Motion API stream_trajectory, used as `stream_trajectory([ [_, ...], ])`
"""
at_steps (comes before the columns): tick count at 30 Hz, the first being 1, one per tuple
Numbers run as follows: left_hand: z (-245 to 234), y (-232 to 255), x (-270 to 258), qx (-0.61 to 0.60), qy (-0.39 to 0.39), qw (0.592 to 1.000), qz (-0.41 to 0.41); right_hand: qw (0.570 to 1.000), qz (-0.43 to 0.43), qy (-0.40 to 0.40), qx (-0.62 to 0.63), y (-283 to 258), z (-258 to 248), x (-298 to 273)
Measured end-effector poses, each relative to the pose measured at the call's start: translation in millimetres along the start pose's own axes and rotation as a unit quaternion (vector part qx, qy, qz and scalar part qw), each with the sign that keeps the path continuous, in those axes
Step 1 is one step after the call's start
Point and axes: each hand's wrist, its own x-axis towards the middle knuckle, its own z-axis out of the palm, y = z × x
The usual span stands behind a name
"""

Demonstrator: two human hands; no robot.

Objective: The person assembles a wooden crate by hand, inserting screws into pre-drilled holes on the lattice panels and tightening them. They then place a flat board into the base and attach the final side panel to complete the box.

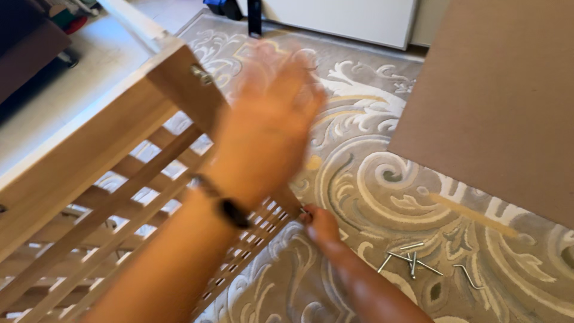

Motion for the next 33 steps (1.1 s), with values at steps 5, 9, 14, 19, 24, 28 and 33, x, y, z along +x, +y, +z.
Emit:
stream_trajectory([
  [5, 144, 80, -13, -0.075, -0.497, 0.865, -0.019, 0.992, 0.067, -0.059, 0.093, 25, 15, 5],
  [9, 236, 96, -55, -0.047, -0.694, 0.705, -0.137, 0.989, 0.015, -0.039, 0.14, 45, 25, 17],
  [14, 298, 104, -86, -0.026, -0.746, 0.637, -0.192, 0.95, 0.074, -0.188, 0.237, 59, 17, 35],
  [19, 312, 107, -89, -0.009, -0.747, 0.624, -0.227, 0.9, 0.146, -0.263, 0.315, 56, 6, 40],
  [24, 339, 107, -103, 0.033, -0.73, 0.645, -0.224, 0.878, 0.158, -0.291, 0.346, 67, 3, 47],
  [28, 375, 100, -126, 0.027, -0.737, 0.655, -0.165, 0.867, 0.171, -0.298, 0.361, 78, 10, 56],
  [33, 398, 94, -141, 0.028, -0.754, 0.631, -0.179, 0.865, 0.178, -0.294, 0.367, 80, 12, 58],
])
